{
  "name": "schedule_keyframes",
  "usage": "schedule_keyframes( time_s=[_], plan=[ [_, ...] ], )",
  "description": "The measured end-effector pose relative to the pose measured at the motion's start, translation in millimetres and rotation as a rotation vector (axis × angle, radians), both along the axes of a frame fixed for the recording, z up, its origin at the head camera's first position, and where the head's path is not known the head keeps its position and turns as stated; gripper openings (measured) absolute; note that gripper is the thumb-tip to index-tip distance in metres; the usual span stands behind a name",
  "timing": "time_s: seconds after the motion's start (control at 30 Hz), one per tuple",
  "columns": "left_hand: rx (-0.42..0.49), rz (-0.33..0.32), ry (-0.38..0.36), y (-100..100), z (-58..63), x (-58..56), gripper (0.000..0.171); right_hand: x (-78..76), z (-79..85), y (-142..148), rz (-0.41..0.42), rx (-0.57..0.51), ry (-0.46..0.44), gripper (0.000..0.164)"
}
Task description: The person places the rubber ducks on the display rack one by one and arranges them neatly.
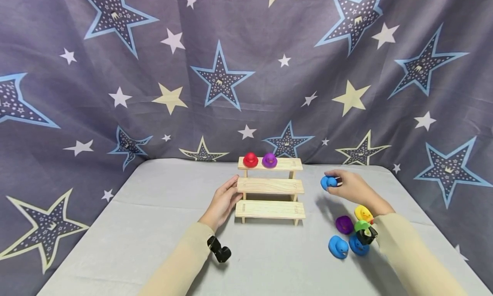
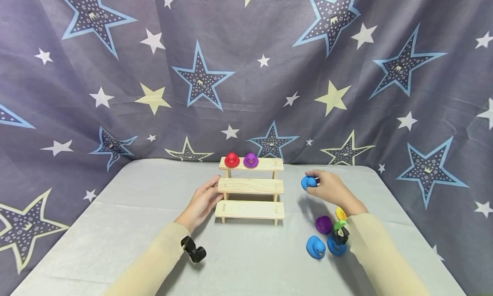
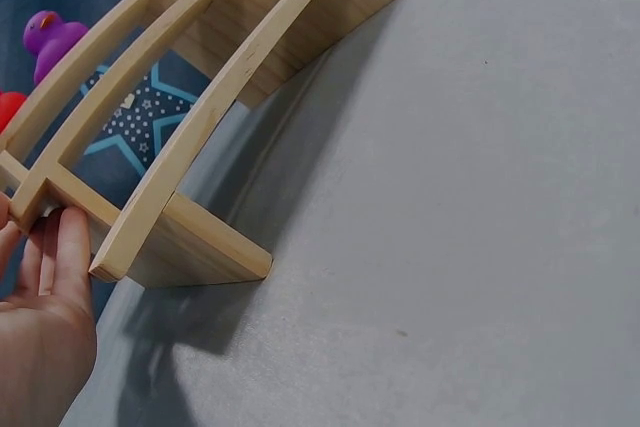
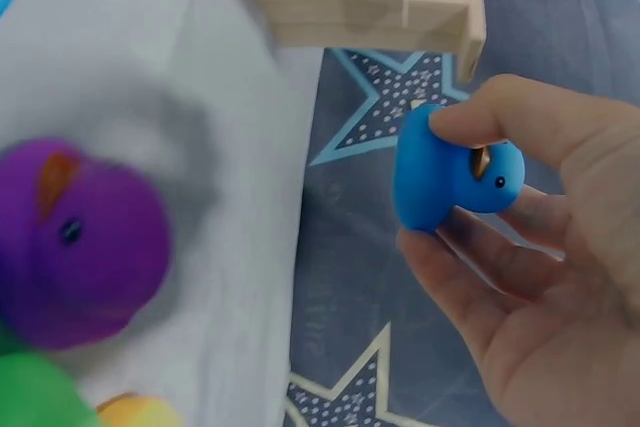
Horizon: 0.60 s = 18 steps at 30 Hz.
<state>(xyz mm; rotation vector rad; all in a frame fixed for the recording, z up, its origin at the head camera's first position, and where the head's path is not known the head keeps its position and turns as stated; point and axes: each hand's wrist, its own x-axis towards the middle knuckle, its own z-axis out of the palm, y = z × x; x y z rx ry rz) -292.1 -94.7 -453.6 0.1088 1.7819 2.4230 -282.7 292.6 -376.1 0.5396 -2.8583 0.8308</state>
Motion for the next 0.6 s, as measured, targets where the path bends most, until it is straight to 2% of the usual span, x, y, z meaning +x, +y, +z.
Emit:
schedule_keyframes(
  time_s=[0.23, 0.6],
  plan=[
    [-0.005, -0.002, -0.004, 0.4, -0.2, -0.2, 0.054, -3.6, 15.4, -21.6, -0.022, -0.03, -0.007, 0.053],
    [-0.017, 0.005, 0.006, 0.6, -0.7, -0.2, 0.053, -14.7, 20.6, -56.0, -0.025, -0.139, 0.044, 0.053]
  ],
)
